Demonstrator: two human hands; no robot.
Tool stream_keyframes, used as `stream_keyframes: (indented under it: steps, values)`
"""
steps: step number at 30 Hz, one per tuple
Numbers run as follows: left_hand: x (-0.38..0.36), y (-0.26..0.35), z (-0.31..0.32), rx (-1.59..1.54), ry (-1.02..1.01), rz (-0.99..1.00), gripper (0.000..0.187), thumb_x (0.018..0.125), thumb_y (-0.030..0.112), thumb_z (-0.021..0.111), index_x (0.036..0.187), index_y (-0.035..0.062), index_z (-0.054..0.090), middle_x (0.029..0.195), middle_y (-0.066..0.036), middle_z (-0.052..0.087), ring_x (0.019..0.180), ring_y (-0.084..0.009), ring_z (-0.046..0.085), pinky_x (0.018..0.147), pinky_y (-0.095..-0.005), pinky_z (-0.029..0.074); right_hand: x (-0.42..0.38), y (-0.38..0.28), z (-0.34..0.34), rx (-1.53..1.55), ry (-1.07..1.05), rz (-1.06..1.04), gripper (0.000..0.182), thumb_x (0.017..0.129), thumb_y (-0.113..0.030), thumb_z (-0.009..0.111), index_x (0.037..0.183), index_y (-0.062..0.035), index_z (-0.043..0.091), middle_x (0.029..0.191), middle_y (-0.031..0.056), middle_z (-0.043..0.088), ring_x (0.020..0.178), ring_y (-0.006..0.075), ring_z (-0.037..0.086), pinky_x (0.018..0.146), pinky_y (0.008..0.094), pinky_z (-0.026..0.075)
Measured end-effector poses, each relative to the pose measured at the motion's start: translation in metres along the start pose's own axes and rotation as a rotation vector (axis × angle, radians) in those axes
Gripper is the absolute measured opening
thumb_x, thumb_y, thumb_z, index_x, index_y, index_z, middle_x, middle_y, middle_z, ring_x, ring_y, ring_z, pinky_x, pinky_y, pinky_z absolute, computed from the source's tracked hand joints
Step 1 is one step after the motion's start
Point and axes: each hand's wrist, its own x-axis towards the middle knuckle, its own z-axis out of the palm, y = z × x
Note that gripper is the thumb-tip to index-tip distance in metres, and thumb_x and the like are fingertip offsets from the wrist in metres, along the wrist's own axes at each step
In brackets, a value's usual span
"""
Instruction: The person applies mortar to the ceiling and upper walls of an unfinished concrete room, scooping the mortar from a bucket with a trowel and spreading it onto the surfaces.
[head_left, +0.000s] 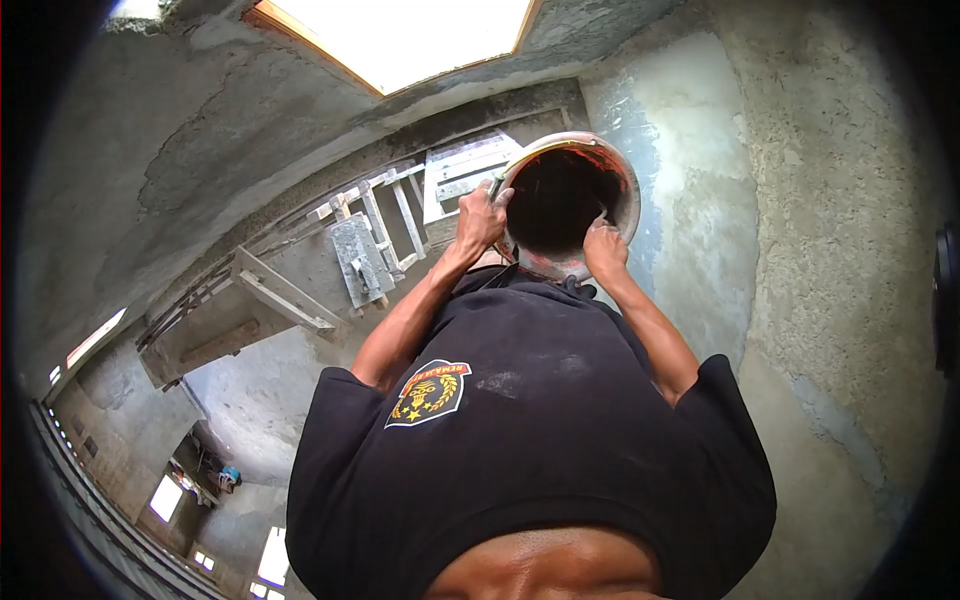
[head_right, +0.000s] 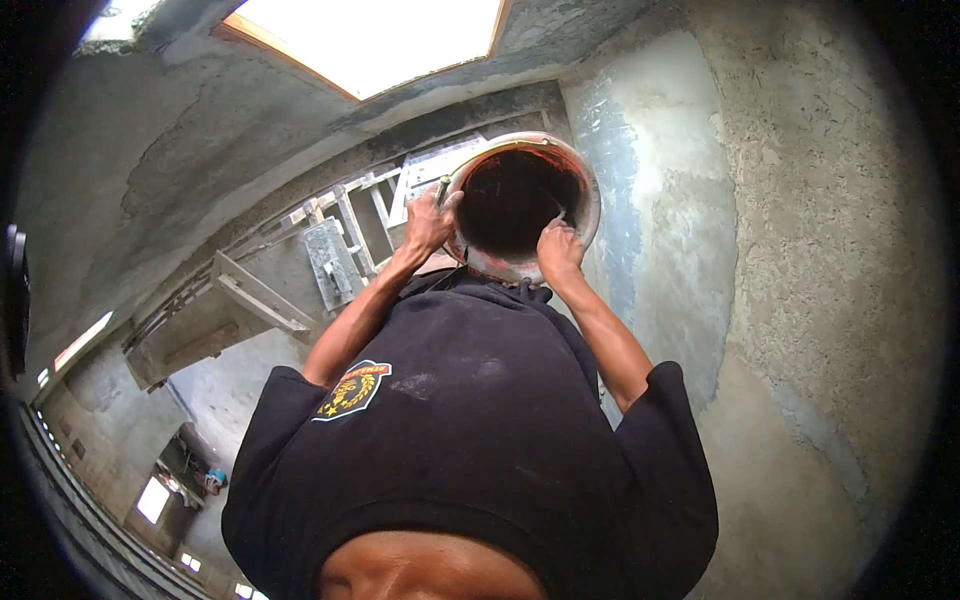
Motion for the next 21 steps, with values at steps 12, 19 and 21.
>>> stream_keyframes:
  steps: [12,19,21]
  values:
    - [0.003,0.005,-0.001,-0.001,-0.035,-0.038,0.029,0.082,0.023,0.059,0.096,-0.0021,0.056,0.076,-0.023,0.059,0.069,-0.0355,0.059,0.062,-0.0396,0.045,-0.005,0.004,-0.041,0.204,-0.449,-0.278,0.021,0.070,-0.014,0.064,0.078,0.0056,0.062,0.077,0.0250,0.061,0.077,0.0355,0.062,0.065,0.0409,0.051]
    - [0.004,0.002,0.003,0.016,-0.016,-0.010,0.030,0.082,0.024,0.058,0.098,-0.0016,0.057,0.078,-0.023,0.060,0.073,-0.0352,0.061,0.064,-0.0393,0.046,0.014,0.021,-0.048,0.334,-0.537,-0.416,0.028,0.070,-0.023,0.064,0.075,0.0040,0.062,0.070,0.0189,0.063,0.067,0.0271,0.064,0.063,0.0376,0.052]
    - [0.003,0.003,0.003,0.019,-0.009,-0.015,0.030,0.083,0.025,0.058,0.098,-0.0014,0.057,0.078,-0.023,0.060,0.072,-0.0353,0.061,0.064,-0.0395,0.046,0.020,0.030,-0.068,0.464,-0.818,-0.366,0.026,0.073,-0.021,0.064,0.084,0.0019,0.060,0.068,0.0153,0.062,0.058,0.0251,0.061,0.051,0.0362,0.048]
